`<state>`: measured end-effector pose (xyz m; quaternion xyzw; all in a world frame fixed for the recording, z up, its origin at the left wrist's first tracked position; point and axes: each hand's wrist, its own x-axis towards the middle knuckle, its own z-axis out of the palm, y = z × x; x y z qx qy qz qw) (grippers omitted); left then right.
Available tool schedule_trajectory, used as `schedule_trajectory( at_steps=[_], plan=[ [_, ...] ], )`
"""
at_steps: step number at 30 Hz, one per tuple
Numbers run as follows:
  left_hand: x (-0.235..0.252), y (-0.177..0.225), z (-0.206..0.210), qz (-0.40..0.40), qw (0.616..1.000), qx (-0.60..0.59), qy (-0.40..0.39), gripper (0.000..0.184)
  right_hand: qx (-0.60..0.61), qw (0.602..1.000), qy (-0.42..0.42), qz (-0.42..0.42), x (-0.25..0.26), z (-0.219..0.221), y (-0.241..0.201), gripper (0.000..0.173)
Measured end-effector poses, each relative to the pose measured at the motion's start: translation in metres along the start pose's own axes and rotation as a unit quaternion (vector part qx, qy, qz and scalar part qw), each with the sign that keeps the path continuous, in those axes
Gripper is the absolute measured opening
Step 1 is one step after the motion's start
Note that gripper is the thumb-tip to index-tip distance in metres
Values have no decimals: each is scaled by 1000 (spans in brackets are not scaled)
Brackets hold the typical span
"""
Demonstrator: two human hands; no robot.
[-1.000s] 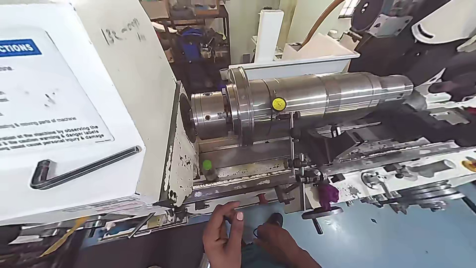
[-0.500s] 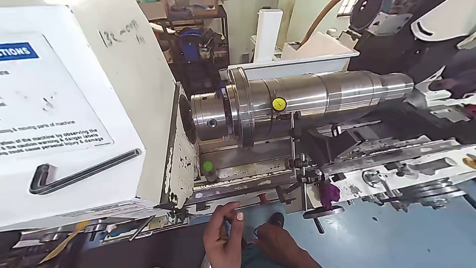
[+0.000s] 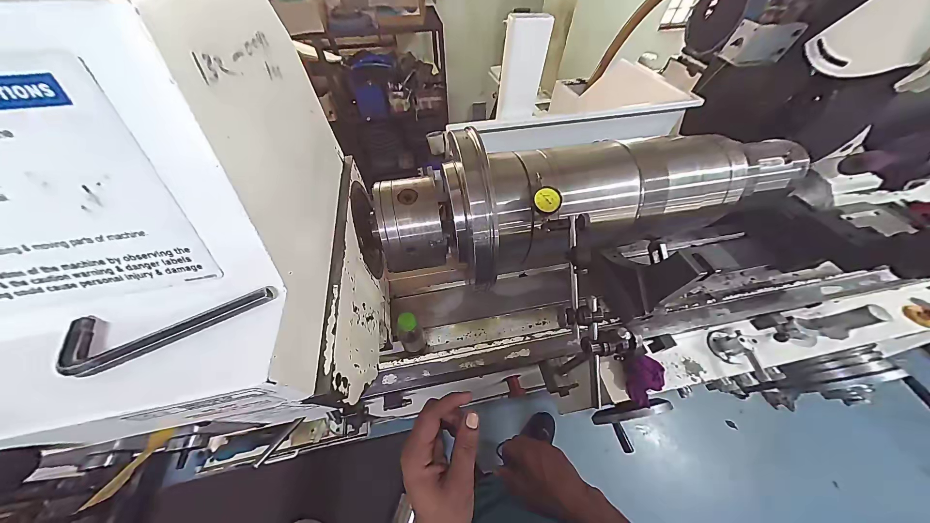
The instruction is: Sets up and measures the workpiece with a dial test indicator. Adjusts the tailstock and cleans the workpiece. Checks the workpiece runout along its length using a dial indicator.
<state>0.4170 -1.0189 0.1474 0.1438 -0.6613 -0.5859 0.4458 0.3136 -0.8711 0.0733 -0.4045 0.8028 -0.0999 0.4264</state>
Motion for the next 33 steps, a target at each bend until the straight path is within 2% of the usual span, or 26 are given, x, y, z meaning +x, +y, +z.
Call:
schedule_trajectory(
  at_steps=[10, 18, 23, 33],
  plan=[
    [-2, 1, -12, -8, 999, 26, 33, 18, -6, 1000, -9, -2, 3, -2, -3, 49],
    [-11, -5, -39, 18, 987, 55, 153, 23, -20, 999, -16, -34, 7, 0, -2, 47],
    [-4, -4, -60, 76, 957, 86, 265, 16, -28, 999, -21, -39, 9, -2, -4, 47],
    [23, 1, -113, 153, 899, 161, 378, 12, -36, 998, -28, -44, 13, -2, -5, 47]
  ],
)
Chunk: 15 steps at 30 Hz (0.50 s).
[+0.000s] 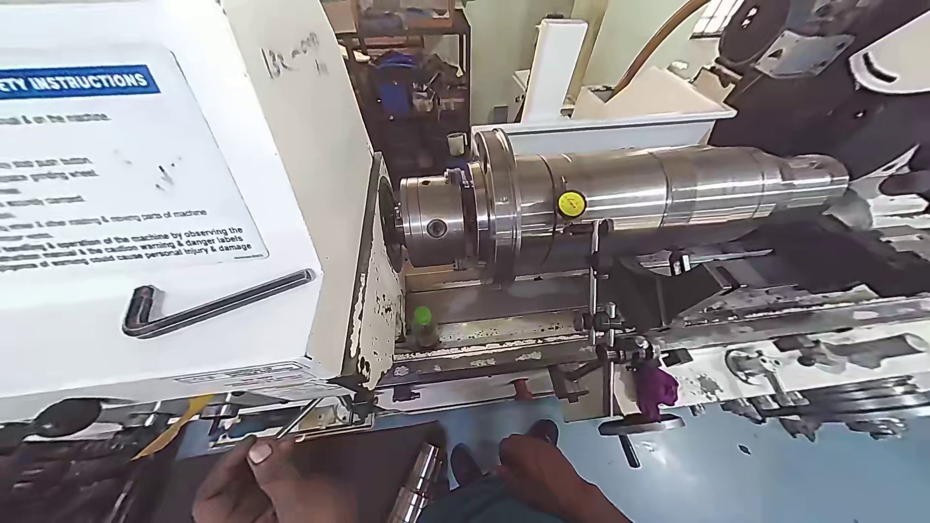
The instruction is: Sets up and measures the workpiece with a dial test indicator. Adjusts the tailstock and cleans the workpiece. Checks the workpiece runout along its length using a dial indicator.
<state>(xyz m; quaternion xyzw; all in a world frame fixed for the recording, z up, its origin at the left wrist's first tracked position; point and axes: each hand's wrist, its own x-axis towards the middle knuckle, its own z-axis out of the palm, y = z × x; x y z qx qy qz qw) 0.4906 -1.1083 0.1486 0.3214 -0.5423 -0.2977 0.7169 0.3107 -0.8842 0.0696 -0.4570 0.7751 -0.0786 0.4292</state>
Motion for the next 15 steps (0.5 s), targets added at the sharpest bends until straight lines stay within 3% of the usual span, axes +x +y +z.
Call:
schedule_trajectory(
  at_steps=[4, 15],
  plan=[
    [14, -4, -3, 25, 999, 34, 7, 13, -6, 1000, -8, 3, 0, -2, -2, 47],
    [24, -17, -5, 17, 992, 83, -93, 22, 2, 1000, -9, 4, -1, 0, -1, 46]
  ],
)
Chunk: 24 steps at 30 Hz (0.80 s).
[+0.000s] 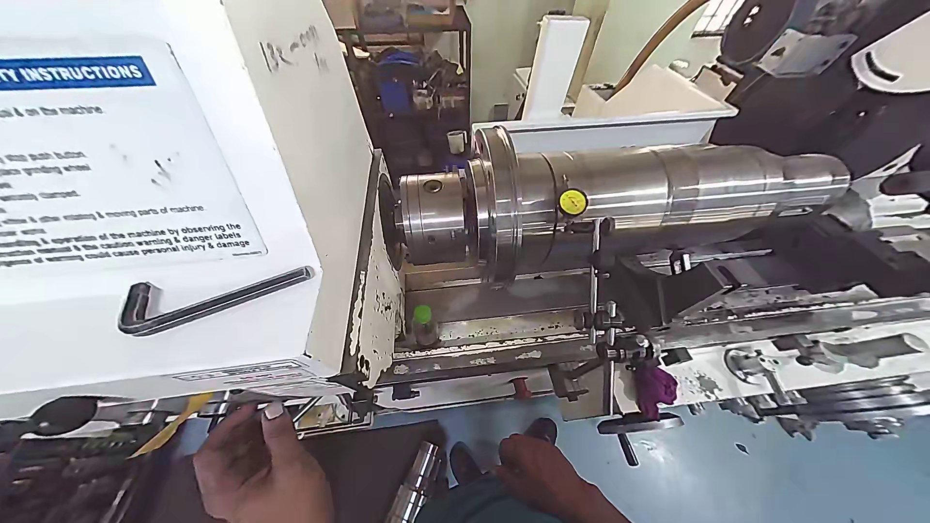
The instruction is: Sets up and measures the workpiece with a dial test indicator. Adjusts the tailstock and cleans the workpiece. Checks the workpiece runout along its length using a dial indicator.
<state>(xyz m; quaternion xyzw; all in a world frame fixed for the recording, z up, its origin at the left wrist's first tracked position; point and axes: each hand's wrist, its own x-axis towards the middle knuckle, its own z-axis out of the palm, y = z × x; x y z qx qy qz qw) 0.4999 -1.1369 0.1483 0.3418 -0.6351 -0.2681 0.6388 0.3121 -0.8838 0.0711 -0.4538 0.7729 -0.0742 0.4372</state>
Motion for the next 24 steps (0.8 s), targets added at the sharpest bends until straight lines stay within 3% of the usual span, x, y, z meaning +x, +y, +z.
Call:
schedule_trajectory(
  at_steps=[15, 24],
  plan=[
    [0, 3, 0, -27, 997, -5, 76, 14, 2, 1000, 4, 10, -1, 1, 1, 47],
    [4, 9, -1, -33, 991, 27, 129, 32, 4, 1000, 0, 9, -1, 2, 2, 48]
  ],
)
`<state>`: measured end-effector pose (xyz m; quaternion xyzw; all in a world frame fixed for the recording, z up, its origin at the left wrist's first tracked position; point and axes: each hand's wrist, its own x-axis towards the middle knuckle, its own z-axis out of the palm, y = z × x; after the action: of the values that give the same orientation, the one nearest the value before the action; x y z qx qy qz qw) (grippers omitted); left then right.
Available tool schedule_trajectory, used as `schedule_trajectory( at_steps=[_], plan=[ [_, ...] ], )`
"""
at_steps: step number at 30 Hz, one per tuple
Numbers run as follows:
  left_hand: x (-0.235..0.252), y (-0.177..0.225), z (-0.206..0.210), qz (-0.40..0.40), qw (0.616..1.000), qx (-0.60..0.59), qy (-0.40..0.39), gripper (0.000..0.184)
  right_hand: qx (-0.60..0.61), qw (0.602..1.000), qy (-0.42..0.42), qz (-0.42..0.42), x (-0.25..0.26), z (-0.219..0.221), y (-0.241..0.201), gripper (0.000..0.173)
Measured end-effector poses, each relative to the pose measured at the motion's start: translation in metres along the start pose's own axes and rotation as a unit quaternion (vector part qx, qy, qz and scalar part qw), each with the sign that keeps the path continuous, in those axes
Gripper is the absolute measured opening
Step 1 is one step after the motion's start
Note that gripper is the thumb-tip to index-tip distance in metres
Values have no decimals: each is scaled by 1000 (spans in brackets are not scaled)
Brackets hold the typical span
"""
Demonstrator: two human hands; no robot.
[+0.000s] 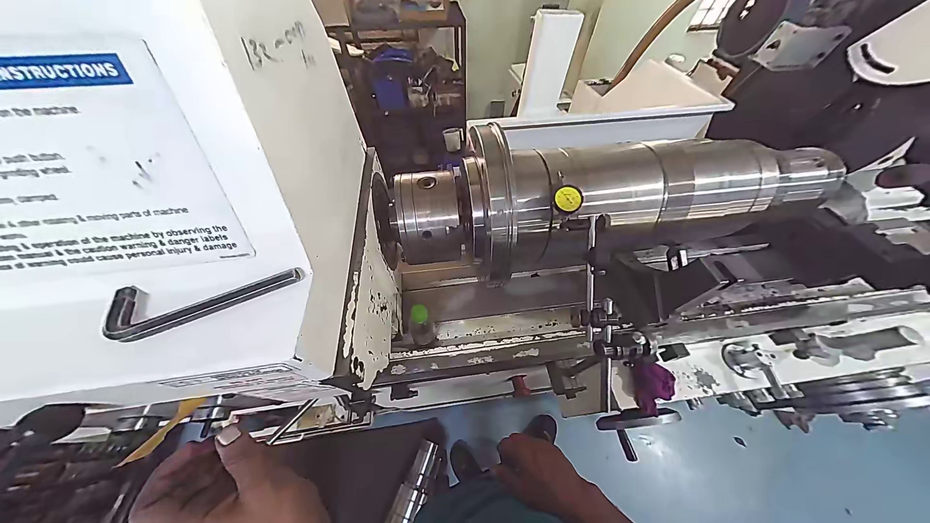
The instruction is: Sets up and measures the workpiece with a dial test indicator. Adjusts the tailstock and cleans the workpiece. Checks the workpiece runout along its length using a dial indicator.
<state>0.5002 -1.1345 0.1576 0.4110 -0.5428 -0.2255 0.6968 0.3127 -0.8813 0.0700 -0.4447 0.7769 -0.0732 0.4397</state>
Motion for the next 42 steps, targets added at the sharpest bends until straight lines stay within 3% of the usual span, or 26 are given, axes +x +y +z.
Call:
schedule_trajectory(
  at_steps=[12, 42],
  plan=[
    [3, 0, -1, 2, 1000, 4, -14, 25, 6, 1000, 16, -8, 0, 2, 1, 47],
    [9, 0, -3, -3, 1000, 0, 1, 27, -12, 1000, -4, -22, 5, -3, -4, 48]
  ],
)
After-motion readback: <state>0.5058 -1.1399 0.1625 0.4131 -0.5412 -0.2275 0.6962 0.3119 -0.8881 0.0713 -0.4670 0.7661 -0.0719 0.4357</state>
